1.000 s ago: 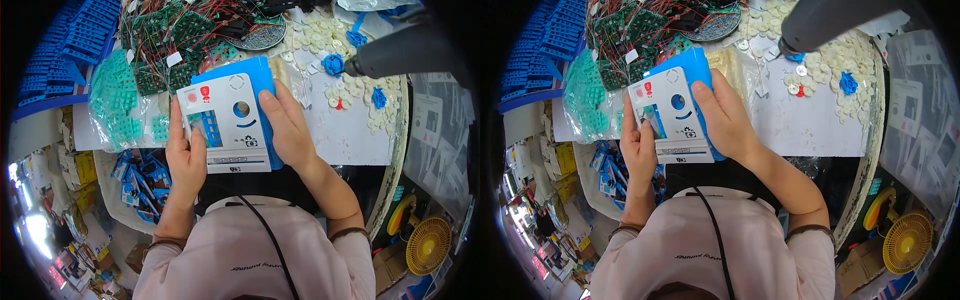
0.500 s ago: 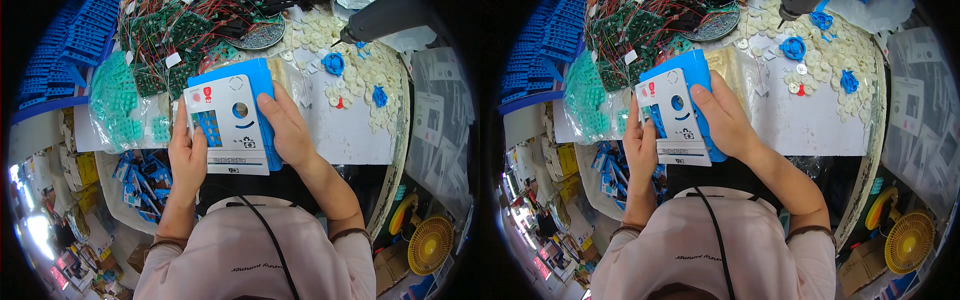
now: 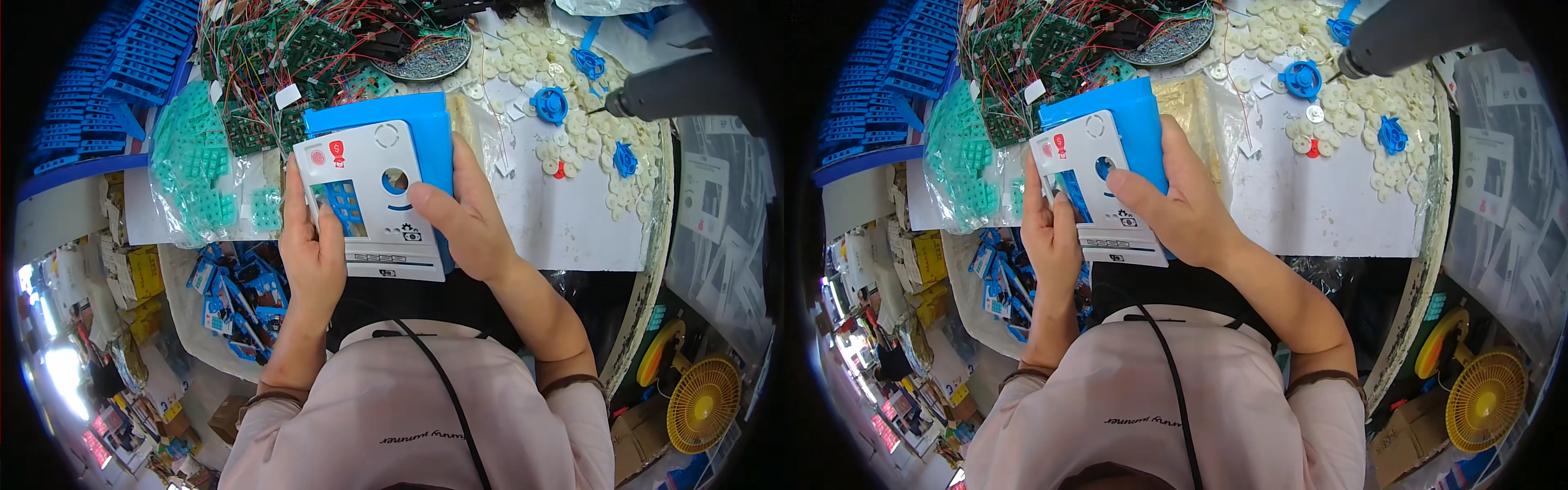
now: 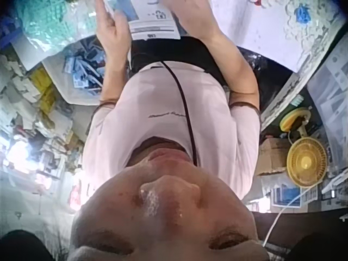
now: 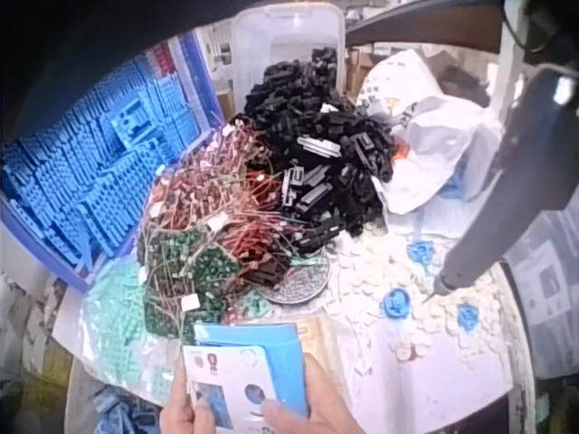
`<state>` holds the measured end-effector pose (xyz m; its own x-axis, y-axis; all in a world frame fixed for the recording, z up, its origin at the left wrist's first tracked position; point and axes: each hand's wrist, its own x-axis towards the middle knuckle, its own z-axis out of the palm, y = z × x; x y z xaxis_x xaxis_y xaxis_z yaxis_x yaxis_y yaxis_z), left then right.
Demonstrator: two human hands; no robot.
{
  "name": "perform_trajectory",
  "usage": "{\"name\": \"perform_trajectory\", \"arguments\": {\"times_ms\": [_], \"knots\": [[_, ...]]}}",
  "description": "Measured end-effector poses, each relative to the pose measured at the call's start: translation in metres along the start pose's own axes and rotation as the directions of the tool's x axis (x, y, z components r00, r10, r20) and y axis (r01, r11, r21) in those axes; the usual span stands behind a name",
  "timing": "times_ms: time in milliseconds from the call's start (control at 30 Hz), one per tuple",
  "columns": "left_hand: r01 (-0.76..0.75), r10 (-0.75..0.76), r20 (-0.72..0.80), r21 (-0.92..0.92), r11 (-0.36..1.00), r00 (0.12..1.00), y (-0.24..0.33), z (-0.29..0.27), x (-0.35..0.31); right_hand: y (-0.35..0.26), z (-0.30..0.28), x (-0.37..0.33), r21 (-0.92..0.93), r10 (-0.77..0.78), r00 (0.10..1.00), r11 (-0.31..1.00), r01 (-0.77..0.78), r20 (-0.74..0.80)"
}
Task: Assemble internal circuit components and screw together the housing for a blue toy calculator or learning device.
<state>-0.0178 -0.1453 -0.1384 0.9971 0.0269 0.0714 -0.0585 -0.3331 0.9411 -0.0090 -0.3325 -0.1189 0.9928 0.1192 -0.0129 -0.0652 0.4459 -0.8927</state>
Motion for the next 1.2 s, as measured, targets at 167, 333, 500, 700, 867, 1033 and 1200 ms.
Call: {"name": "perform_trajectory", "arguments": {"times_ms": [167, 333, 500, 700, 867, 1033, 1200], "knots": [[-0.007, 0.007, 0.013, 0.004, 1.0, 1.0, 0.004, -0.007, 0.002, -0.004, -0.007, 0.001, 0.181, 0.151, 0.988, 0.972, -0.152, 0.015], [0.025, -0.026, 0.027, 0.031, 0.999, 0.999, 0.008, -0.009, 0.002, -0.002, -0.005, 0.0, -0.007, 0.122, 0.992, 0.992, -0.123, -0.014], [0.008, -0.009, 0.017, 0.061, 0.998, 1.0, 0.005, -0.008, 0.003, 0.001, -0.008, 0.003, 0.008, 0.186, 0.982, 0.982, -0.187, 0.022], [-0.059, 0.057, 0.019, 0.096, 0.994, 0.998, -0.007, -0.008, 0.003, 0.002, -0.012, 0.003, 0.029, 0.215, 0.971, 0.975, -0.219, 0.106], [-0.023, 0.022, 0.022, 0.055, 0.998, 1.0, -0.005, -0.005, 0.002, 0.003, -0.012, 0.001, 0.072, 0.188, 0.973, 0.977, -0.199, 0.134], [-0.045, 0.045, -0.002, 0.098, 0.994, 0.999, 0.002, -0.015, -0.001, -0.005, -0.009, 0.0, 0.138, 0.203, 0.963, 0.964, -0.228, 0.176], [0.055, -0.056, 0.002, -0.271, 0.961, 0.998, -0.002, -0.029, 0.001, 0.004, -0.012, 0.001, 0.171, 0.162, 0.966, 0.965, -0.197, 0.2]]}}
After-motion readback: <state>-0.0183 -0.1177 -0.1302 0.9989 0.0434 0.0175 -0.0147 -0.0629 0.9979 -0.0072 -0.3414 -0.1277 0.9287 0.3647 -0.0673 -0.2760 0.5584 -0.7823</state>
